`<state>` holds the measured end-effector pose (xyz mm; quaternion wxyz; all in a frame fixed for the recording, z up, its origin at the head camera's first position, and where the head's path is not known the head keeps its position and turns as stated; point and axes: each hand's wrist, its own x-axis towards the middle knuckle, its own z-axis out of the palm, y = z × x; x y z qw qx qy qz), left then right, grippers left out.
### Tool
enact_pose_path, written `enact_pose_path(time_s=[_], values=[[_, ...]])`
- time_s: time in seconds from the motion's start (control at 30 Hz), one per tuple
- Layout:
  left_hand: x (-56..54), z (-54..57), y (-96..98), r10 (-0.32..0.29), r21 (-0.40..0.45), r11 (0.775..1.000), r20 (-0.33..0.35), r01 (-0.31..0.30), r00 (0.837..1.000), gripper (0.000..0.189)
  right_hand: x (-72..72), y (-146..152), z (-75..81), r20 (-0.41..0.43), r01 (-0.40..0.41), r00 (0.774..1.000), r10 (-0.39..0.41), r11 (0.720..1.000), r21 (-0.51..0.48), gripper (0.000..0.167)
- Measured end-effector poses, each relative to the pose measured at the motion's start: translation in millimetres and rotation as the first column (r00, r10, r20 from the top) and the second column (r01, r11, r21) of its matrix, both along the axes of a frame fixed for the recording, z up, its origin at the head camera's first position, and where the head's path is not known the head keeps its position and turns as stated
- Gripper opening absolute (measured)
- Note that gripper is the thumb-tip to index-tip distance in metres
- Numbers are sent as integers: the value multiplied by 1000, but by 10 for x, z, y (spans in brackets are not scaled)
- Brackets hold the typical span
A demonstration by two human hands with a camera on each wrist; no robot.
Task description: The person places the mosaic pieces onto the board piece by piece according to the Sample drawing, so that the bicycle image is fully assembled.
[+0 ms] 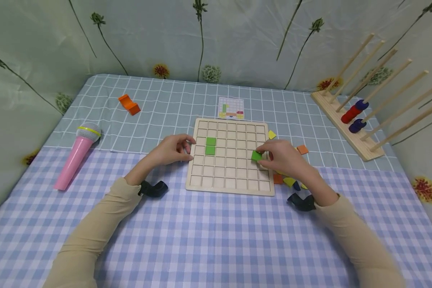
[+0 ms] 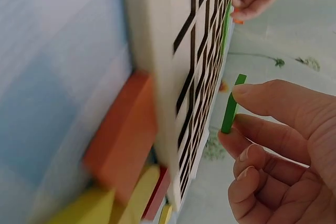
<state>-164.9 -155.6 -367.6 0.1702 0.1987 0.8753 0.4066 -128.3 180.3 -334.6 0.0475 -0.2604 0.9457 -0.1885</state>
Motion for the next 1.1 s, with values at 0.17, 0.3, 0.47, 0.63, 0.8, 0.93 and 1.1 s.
enact_pose_path(time_s=[0.17,0.3,0.47,0.63,0.8,0.93,1.1], values=[[6,11,6,1,-2,1000,1,-1,1000,42,-31,-174,3,-12,-43,999,43,999,7,27],[12,17,8,4,-7,1000,3,-4,1000,41,-44,-320,11,-18,-84,996,84,996,-4,25],[24,21,7,6,-10,1000,2,-6,1000,41,-53,-473,0,-21,-130,991,129,991,-43,24],[26,19,-1,5,-11,1000,-4,-5,1000,41,-72,-623,-15,-30,-160,987,159,986,-52,22],[27,17,-12,7,-9,1000,-6,-7,1000,41,-87,-773,-30,-21,-177,984,176,984,-15,17],[29,18,-14,7,-10,1000,-5,-7,1000,41,-95,-864,-38,-34,-207,978,207,978,5,10],[19,8,-1,4,-3,1000,-10,-4,1000,42,-111,-936,-38,-41,-224,974,224,974,25,9]])
